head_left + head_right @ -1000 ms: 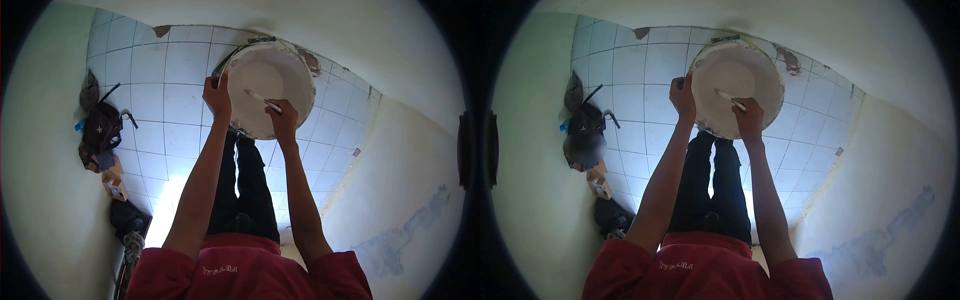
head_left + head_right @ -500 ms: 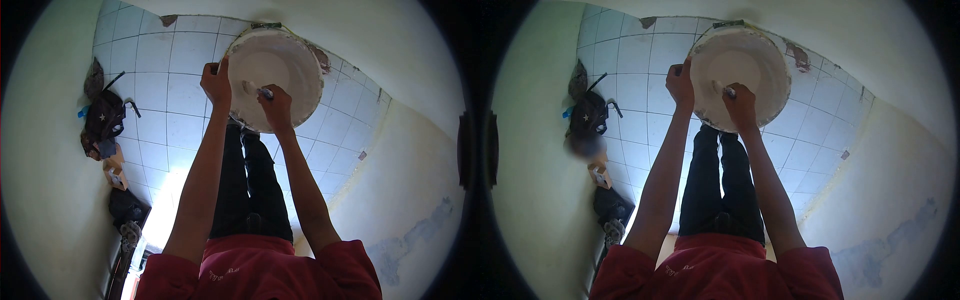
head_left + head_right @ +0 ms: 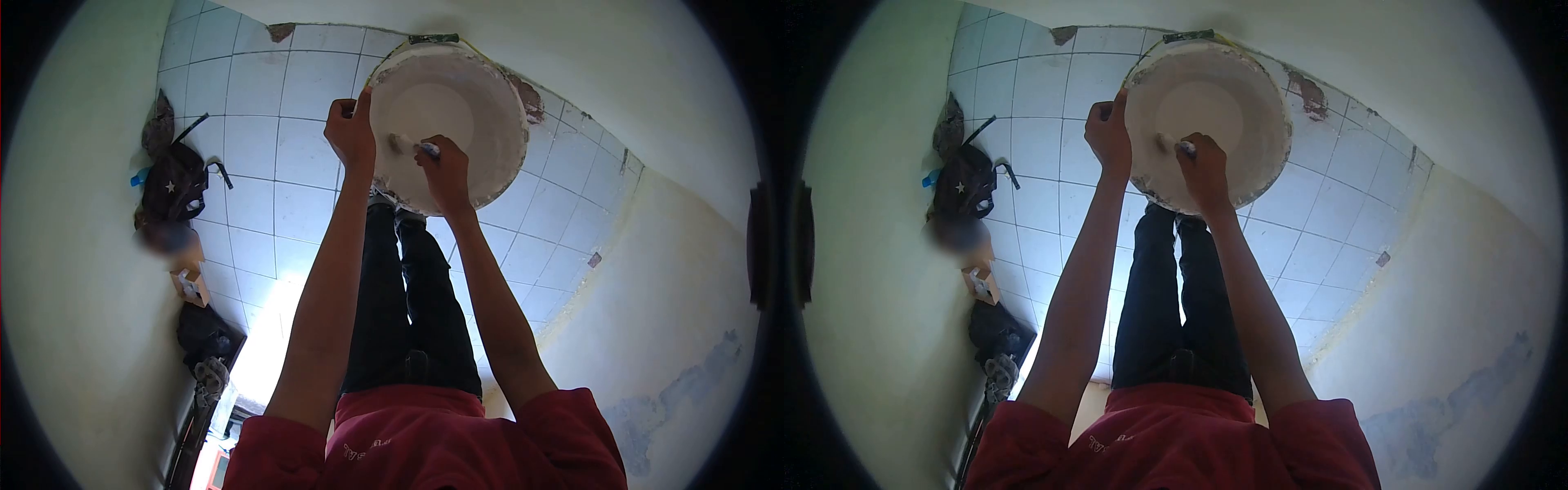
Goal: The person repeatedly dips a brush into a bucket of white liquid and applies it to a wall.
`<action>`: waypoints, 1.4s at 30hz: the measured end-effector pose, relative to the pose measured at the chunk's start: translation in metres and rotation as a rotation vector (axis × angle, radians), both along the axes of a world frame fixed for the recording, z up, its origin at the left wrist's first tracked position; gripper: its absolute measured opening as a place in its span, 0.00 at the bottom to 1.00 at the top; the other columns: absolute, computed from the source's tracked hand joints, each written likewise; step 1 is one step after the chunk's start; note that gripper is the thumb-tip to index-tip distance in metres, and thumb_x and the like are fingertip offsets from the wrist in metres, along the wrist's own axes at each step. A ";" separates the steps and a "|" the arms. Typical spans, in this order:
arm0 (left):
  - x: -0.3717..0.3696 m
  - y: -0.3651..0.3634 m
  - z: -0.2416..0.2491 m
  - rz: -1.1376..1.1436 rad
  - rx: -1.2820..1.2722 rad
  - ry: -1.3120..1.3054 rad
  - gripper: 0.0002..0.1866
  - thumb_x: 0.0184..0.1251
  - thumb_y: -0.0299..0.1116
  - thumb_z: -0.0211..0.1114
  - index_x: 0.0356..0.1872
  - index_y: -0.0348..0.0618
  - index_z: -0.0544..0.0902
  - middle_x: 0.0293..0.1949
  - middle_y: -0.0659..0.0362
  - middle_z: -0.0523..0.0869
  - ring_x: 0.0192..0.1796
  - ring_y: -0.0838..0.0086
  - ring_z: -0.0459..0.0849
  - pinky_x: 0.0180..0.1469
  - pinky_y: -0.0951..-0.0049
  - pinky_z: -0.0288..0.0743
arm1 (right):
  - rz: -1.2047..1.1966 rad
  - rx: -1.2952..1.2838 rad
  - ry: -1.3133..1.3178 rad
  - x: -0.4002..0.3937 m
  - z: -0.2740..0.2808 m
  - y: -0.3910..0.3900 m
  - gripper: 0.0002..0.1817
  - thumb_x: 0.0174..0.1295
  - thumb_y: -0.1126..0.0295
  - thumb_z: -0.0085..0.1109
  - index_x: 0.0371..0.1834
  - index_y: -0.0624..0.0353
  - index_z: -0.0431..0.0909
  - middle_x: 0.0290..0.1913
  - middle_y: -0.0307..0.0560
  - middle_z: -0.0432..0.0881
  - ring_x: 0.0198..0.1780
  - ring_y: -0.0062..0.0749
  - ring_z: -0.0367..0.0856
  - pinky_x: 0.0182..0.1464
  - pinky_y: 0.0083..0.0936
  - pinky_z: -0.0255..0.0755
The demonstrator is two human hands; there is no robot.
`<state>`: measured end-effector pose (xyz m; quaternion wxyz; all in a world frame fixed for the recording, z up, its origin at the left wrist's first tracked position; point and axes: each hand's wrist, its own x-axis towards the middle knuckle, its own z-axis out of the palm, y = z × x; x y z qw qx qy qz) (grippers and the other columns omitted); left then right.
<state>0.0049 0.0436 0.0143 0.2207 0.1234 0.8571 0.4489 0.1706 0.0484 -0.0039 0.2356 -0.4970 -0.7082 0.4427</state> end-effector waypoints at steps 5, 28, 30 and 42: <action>0.000 0.001 -0.001 0.007 0.000 0.009 0.24 0.57 0.49 0.74 0.27 0.34 0.80 0.24 0.57 0.81 0.27 0.72 0.76 0.34 0.69 0.72 | -0.226 -0.285 0.220 0.009 0.015 0.002 0.05 0.61 0.75 0.61 0.37 0.64 0.79 0.32 0.51 0.83 0.34 0.36 0.86 0.38 0.32 0.78; 0.001 -0.002 -0.011 -0.018 -0.063 0.165 0.24 0.59 0.50 0.72 0.30 0.33 0.83 0.30 0.54 0.83 0.32 0.67 0.78 0.38 0.66 0.72 | -0.382 -0.606 0.305 0.021 0.024 -0.004 0.04 0.60 0.80 0.55 0.30 0.70 0.73 0.24 0.50 0.81 0.25 0.34 0.87 0.26 0.23 0.81; 0.001 -0.002 -0.010 -0.023 -0.063 0.173 0.24 0.59 0.50 0.72 0.30 0.34 0.83 0.30 0.54 0.83 0.32 0.67 0.78 0.38 0.66 0.72 | -0.305 -0.604 0.290 0.022 0.025 0.003 0.05 0.61 0.79 0.56 0.29 0.70 0.74 0.26 0.50 0.82 0.25 0.33 0.86 0.27 0.22 0.81; 0.000 -0.002 -0.008 -0.024 -0.060 0.111 0.24 0.58 0.52 0.72 0.30 0.34 0.82 0.32 0.54 0.83 0.35 0.65 0.79 0.41 0.64 0.73 | -0.174 -0.533 0.243 0.028 0.030 0.022 0.04 0.57 0.77 0.64 0.33 0.68 0.82 0.24 0.46 0.81 0.27 0.25 0.83 0.31 0.22 0.75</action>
